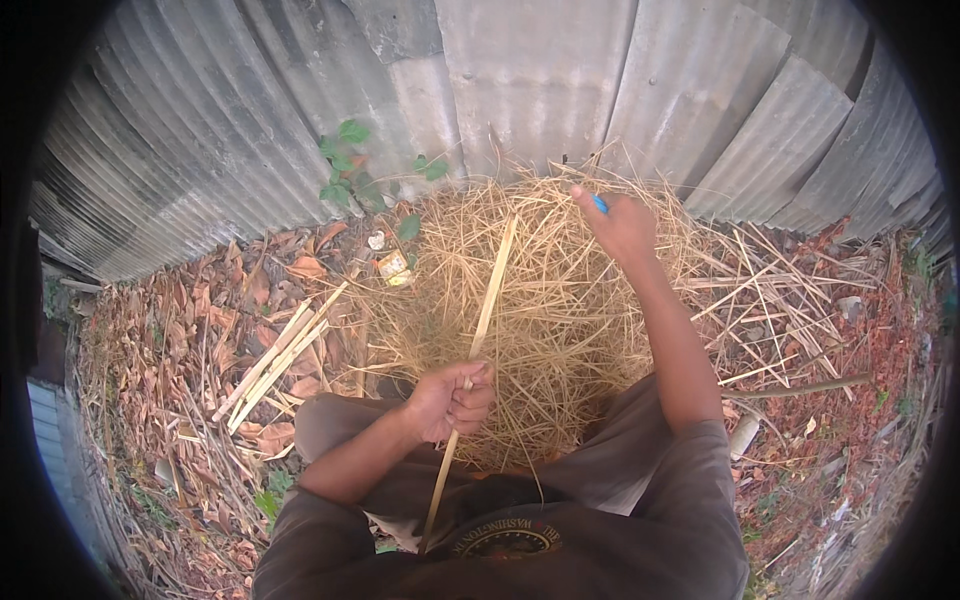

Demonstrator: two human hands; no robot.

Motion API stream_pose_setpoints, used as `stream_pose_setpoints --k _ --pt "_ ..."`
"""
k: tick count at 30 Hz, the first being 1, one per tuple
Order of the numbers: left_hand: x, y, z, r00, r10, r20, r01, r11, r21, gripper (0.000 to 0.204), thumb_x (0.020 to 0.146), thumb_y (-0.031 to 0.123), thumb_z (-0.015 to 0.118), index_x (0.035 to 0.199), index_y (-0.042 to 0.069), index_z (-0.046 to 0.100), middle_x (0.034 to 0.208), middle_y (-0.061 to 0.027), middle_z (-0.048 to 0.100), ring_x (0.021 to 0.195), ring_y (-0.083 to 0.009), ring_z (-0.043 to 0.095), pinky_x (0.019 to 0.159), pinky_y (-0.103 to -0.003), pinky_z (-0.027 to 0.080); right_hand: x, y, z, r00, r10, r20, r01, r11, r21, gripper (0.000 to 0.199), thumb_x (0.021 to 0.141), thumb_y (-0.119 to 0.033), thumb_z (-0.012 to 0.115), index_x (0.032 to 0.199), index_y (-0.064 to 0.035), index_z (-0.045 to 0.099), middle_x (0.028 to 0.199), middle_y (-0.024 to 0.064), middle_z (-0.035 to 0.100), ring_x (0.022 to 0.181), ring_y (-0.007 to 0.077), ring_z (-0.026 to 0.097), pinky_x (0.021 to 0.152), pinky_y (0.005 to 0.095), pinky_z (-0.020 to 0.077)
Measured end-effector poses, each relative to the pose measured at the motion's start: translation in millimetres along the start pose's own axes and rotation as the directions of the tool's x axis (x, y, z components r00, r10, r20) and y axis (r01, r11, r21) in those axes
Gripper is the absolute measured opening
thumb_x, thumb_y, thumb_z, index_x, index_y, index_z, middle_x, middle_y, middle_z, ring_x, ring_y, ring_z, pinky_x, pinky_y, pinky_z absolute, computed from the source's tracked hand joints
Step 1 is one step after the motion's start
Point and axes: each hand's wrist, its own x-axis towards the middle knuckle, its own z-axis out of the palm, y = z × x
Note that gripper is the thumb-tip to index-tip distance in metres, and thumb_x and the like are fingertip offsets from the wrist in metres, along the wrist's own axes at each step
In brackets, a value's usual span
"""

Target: The person sits on the ground and uses a knife to shave and sharpen a long stick. They then use a blue utility knife to further refine the stick's surface.

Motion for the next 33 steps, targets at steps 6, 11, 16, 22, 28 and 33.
stream_pose_setpoints --k 6,11,16,22,28,33 --pt "0.8 2.5 12.9 0.952 0.280 -0.127 -0.267 0.957 0.110 0.023 0.101 0.036 0.039 0.096 0.014 0.044 0.066 0.0046 0.033 0.048 -0.0035 0.027 0.039 -0.018 0.023 -72.1 -53.4 6.2 0.844 -0.528 0.092 0.527 0.849 0.029 0.071 0.076 -0.076 0.052 0.056 -0.0086 0.057 0.048 0.0074 0.051 0.047 0.0267 0.057 0.049 0.0396 0.0451" --pt "-1.6 5.7 15.0 0.908 0.363 -0.208 -0.318 0.922 0.219 0.025 0.102 0.037 0.037 0.099 0.013 0.044 0.068 0.0037 0.034 0.049 -0.0040 0.028 0.041 -0.019 0.025 -94.6 -68.0 13.9 0.727 -0.685 0.048 0.685 0.728 0.031 0.068 0.071 -0.075 0.059 0.053 -0.0106 0.051 0.047 0.0051 0.050 0.042 0.0257 0.053 0.046 0.0388 0.0420" --pt "1.6 -4.0 19.5 0.819 0.525 -0.231 -0.326 0.758 0.565 0.021 0.102 0.036 0.040 0.101 0.015 0.039 0.068 0.0049 0.032 0.051 -0.0042 0.027 0.043 -0.020 0.025 -91.1 -64.9 25.1 0.713 -0.701 0.019 0.701 0.713 0.019 0.069 0.070 -0.076 0.059 0.051 -0.0109 0.050 0.045 0.0054 0.048 0.041 0.0245 0.053 0.044 0.0377 0.0418" --pt "-1.6 -6.7 19.4 0.872 0.422 -0.248 -0.285 0.850 0.443 0.017 0.103 0.033 0.039 0.095 0.018 0.032 0.068 0.0051 0.032 0.052 -0.0041 0.029 0.043 -0.021 0.025 -78.4 -58.7 39.1 0.658 -0.748 -0.088 0.746 0.663 -0.064 0.069 0.068 -0.078 0.059 0.051 -0.0113 0.048 0.046 0.0049 0.048 0.042 0.0245 0.052 0.044 0.0383 0.0416" --pt "-3.5 -11.4 25.0 0.900 0.350 -0.261 -0.226 0.885 0.408 0.017 0.103 0.031 0.039 0.094 0.019 0.031 0.069 0.0048 0.034 0.051 -0.0041 0.028 0.043 -0.020 0.023 -45.6 -33.7 55.6 0.672 -0.731 -0.120 0.721 0.683 -0.122 0.072 0.067 -0.081 0.055 0.053 -0.0113 0.048 0.047 0.0055 0.048 0.043 0.0260 0.052 0.045 0.0385 0.0415" --pt "-1.4 -9.2 25.5 0.910 0.322 -0.259 -0.215 0.904 0.369 0.016 0.103 0.030 0.038 0.095 0.018 0.032 0.070 0.0048 0.035 0.051 -0.0040 0.029 0.043 -0.020 0.024 -26.4 -28.2 61.1 0.554 -0.789 -0.266 0.775 0.605 -0.180 0.074 0.068 -0.083 0.053 0.047 -0.0117 0.046 0.041 0.0031 0.041 0.037 0.0203 0.046 0.041 0.0357 0.0397"
